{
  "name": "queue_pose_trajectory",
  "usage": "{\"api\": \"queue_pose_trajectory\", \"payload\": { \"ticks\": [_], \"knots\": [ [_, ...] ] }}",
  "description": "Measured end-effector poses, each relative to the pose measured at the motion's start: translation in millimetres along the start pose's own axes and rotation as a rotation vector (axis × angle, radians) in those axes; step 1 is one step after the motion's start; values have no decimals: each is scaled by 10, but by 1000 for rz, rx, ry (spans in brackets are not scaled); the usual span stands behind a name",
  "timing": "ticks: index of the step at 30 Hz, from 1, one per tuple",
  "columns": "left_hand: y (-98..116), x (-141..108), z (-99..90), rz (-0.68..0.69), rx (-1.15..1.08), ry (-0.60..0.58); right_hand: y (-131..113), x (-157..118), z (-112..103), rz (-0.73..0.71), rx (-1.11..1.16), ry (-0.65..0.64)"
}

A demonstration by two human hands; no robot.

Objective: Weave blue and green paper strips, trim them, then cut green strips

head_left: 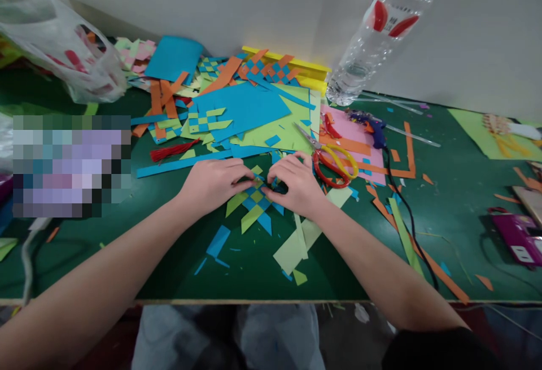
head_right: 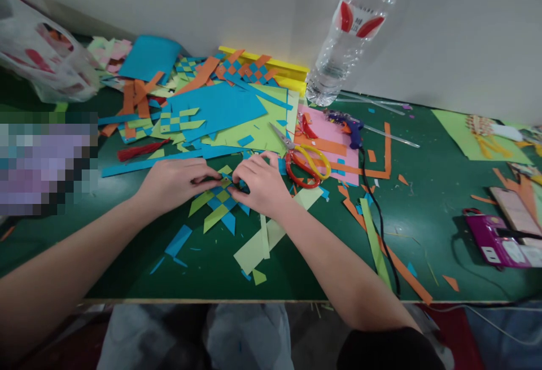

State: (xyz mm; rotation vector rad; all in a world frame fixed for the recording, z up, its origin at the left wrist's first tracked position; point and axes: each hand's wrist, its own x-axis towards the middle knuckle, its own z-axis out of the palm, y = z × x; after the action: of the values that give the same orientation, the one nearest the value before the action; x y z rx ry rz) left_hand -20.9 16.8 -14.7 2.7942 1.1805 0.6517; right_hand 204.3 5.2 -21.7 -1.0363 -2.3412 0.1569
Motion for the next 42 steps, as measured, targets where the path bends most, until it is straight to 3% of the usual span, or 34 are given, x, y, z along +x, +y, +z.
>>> {"api": "queue_pose_trajectory", "payload": {
  "ticks": [13,42],
  "knots": [
    [1,27,-42,-85,-6,-167,5,0,0,-17,89,-99],
    [4,34,-44,-97,-17,-168,-14,20,-31,-52,89,-160]
  ]
}}
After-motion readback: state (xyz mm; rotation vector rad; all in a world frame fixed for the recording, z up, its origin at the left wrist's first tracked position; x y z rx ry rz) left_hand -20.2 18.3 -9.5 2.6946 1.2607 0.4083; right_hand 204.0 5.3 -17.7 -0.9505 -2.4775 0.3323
